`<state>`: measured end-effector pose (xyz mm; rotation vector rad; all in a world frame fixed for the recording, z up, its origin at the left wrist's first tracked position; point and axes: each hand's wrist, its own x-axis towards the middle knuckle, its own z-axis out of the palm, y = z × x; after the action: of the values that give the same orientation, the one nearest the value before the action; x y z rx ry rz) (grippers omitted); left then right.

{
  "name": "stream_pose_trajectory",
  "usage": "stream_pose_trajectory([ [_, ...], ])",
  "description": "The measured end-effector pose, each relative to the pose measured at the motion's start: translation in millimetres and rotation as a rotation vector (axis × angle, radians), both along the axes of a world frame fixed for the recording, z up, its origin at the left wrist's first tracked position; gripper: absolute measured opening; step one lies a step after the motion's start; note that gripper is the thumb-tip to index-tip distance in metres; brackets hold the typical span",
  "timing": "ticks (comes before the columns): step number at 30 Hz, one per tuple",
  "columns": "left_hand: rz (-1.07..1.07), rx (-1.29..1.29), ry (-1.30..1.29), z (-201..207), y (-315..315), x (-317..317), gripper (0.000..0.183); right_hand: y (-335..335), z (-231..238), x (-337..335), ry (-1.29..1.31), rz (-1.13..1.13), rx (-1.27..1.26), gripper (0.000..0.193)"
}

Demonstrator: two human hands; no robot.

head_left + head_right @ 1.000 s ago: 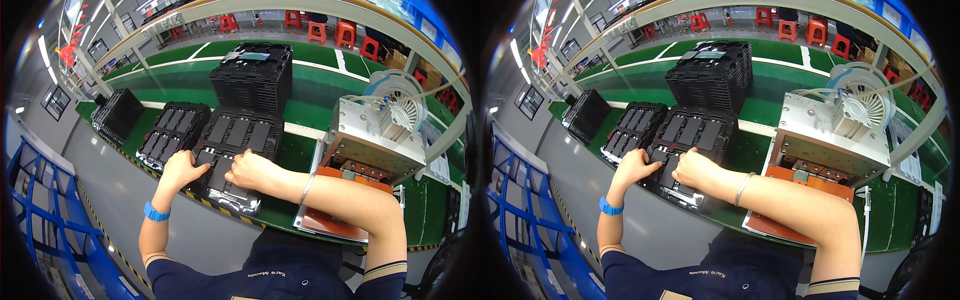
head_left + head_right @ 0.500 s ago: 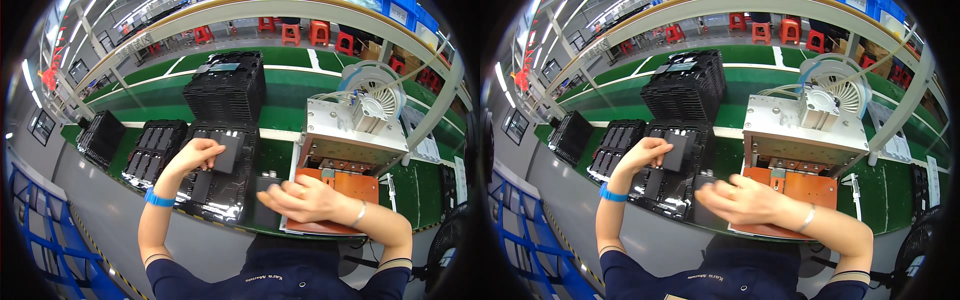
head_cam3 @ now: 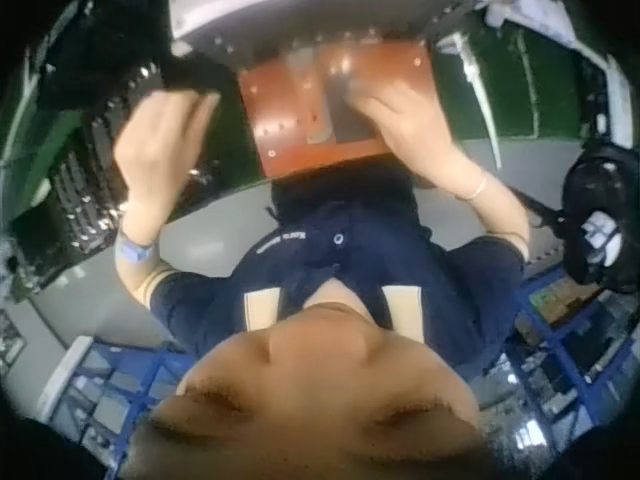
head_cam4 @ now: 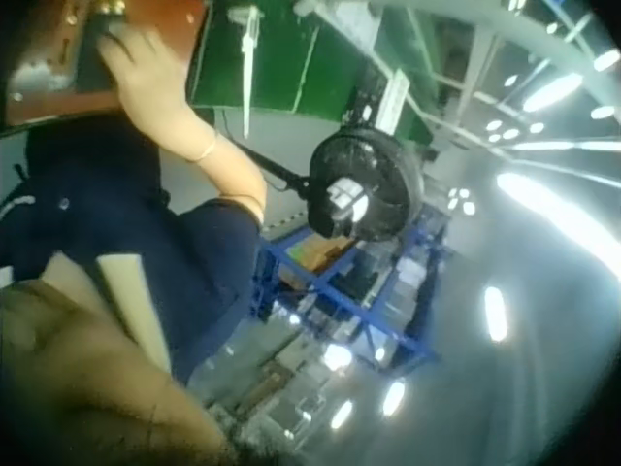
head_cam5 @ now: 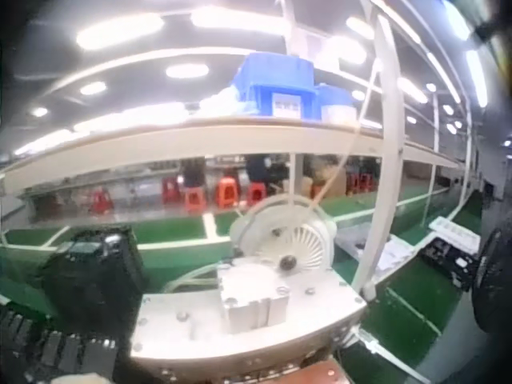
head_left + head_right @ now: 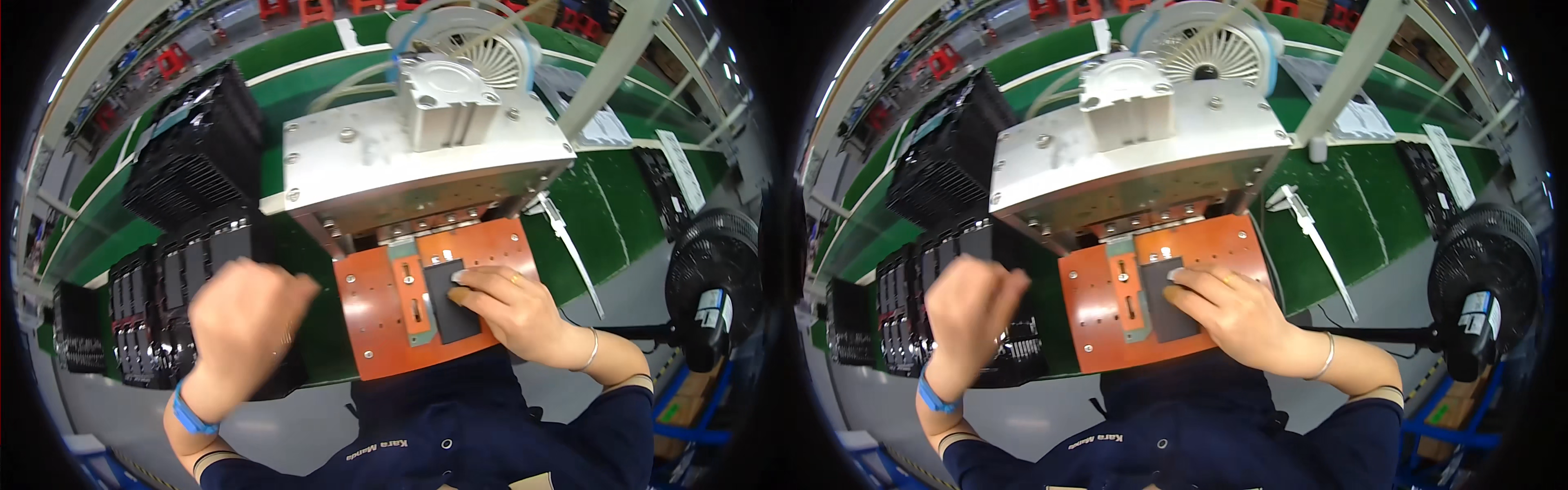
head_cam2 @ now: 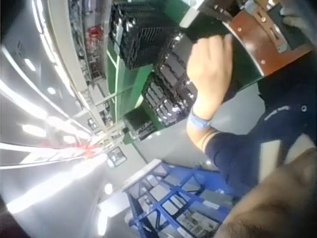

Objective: The person places black rectangular electronic components into a silver and orange jig on a green workbench. They use a caliper to measure the components and a small tool to adjust or secure them within the jig. The person repeatedly picks up components from a stack, processes them in the jig, and places them back into the stack.

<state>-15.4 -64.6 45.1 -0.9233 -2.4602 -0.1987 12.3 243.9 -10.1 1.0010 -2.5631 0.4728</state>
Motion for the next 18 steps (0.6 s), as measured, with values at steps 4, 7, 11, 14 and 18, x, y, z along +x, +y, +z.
stream_pose_trajectory([
  [4, -0.486, -0.091, -0.349, -20.7, 56.4, 18.6, 0.056, -8.2, 0.4, -25.5, -0.03, 0.031, -0.154, 0.022],
  [7, -0.545, -0.148, -0.455, -41.2, 69.2, 17.0, 0.07, -10.4, -9.5, -39.0, -0.008, 0.083, -0.147, 0.023],
  [11, -0.564, -0.144, -0.499, -55.2, 68.1, 18.1, 0.071, -13.1, -11.2, -38.0, -0.01, 0.102, -0.122, 0.028],
  [14, -0.552, -0.176, -0.478, -53.7, 69.2, 17.8, 0.071, -16.2, -10.0, -38.2, 0.014, 0.063, -0.093, 0.03],
  [18, -0.545, -0.2, -0.488, -52.9, 69.5, 18.5, 0.07, -18.6, -9.1, -39.2, -0.003, -0.012, -0.113, 0.031],
])
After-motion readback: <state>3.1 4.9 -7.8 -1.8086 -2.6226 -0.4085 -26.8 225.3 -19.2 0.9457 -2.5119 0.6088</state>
